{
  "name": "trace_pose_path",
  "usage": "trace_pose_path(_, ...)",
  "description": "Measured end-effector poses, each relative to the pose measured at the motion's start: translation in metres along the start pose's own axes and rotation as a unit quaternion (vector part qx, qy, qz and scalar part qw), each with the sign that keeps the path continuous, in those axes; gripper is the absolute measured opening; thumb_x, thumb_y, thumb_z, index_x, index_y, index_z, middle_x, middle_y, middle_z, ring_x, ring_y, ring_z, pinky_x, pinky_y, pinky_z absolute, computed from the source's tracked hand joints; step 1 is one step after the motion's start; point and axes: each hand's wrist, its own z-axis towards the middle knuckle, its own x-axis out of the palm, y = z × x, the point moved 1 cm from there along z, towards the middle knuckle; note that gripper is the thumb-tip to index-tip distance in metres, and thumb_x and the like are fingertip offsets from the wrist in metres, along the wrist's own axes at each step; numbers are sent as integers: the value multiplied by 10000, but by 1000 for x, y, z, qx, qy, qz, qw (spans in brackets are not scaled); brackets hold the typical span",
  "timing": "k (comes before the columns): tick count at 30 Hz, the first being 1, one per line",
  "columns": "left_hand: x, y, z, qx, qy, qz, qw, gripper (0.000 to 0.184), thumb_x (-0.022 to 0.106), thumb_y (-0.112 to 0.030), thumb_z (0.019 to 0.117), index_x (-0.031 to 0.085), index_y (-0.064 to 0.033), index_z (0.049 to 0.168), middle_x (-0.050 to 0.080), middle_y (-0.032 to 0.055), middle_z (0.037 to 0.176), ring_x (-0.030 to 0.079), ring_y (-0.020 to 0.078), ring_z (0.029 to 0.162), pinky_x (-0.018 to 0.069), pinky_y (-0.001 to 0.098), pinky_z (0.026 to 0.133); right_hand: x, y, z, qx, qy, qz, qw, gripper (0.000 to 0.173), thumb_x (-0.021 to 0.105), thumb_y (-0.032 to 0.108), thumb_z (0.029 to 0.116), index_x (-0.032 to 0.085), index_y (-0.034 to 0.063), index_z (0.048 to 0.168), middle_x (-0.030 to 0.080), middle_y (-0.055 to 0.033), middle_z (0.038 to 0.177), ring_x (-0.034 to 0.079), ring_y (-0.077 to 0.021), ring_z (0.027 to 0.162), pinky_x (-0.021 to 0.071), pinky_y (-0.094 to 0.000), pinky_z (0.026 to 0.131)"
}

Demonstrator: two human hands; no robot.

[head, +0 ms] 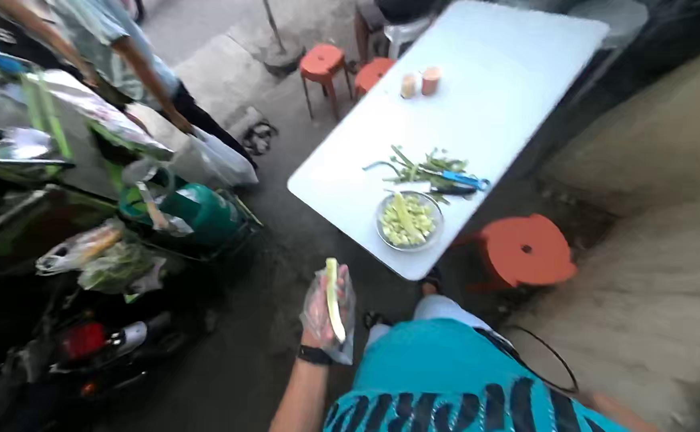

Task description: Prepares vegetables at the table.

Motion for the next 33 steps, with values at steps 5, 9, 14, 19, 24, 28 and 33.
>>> trace_pose_path(5, 36, 21, 30, -59, -49, -27, 997, 477, 259, -393, 1114, 601, -76, 1217, 701, 60, 882, 615, 78, 533, 530, 214, 433, -140, 68, 47, -107, -218, -95, 965, 223, 637, 63, 992, 727, 7, 1188, 705, -242, 1144, 682, -406, 1062, 514, -624, 963)
trace_pose_path(9, 52, 46, 47, -39, 14, -134, 990, 374, 385, -183, 1045, 549, -19, 1338, 661, 207, 1241, 713, 218, 855, 603, 302, 667, -218, 150, 115, -188, -194, -170, 948, 276, 656, 54, 975, 723, 52, 1243, 718, -191, 1162, 699, -362, 1053, 541, -587, 966)
trace_pose_path(14, 69, 81, 73, 31, 14, -110, 993, 342, 589, -148, 1000, 531, -66, 1327, 638, 186, 1287, 697, 172, 859, 596, 262, 687, -267, 231, 205, -291, -253, -226, 895, 355, 651, 5, 939, 709, 74, 1282, 648, -244, 1294, 595, -457, 1236, 461, -662, 1043)
trace_pose_path(19, 95, 109, 91, 40, -138, -82, 986, 342, 310, -209, 1109, 520, -90, 1350, 663, 152, 1290, 676, 115, 696, 554, 215, 546, -287, 254, 286, -255, -238, -368, 862, 500, 598, -69, 923, 629, 97, 1393, 600, -293, 1337, 531, -562, 1250, 477, -740, 866)
trace_pose_path(24, 102, 128, 101, 83, -114, -84, 987, 360, 421, -187, 1080, 491, -127, 1429, 579, 182, 1412, 690, 177, 842, 573, 269, 659, -297, 258, 300, -252, -200, -425, 846, 499, 672, -21, 870, 594, 47, 1358, 603, -305, 1277, 591, -536, 1170, 518, -697, 817)
trace_pose_path(28, 99, 131, 106, 89, -117, -73, 986, 363, 567, -189, 1026, 544, -145, 1386, 620, 159, 1360, 687, 140, 778, 565, 233, 593, -307, 264, 279, -207, -175, -374, 887, 497, 673, 147, 871, 567, 65, 1350, 622, -290, 1239, 651, -517, 1039, 515, -709, 776)
trace_pose_path(33, 90, 129, 114, 63, -138, -42, 988, 388, 478, -317, 1072, 544, -154, 1419, 681, 114, 1191, 638, 96, 628, 528, 208, 478, -311, 244, 231, -365, -185, -265, 873, 393, 541, 313, 1066, 582, 76, 1377, 680, -222, 1160, 680, -420, 1027, 523, -664, 868)
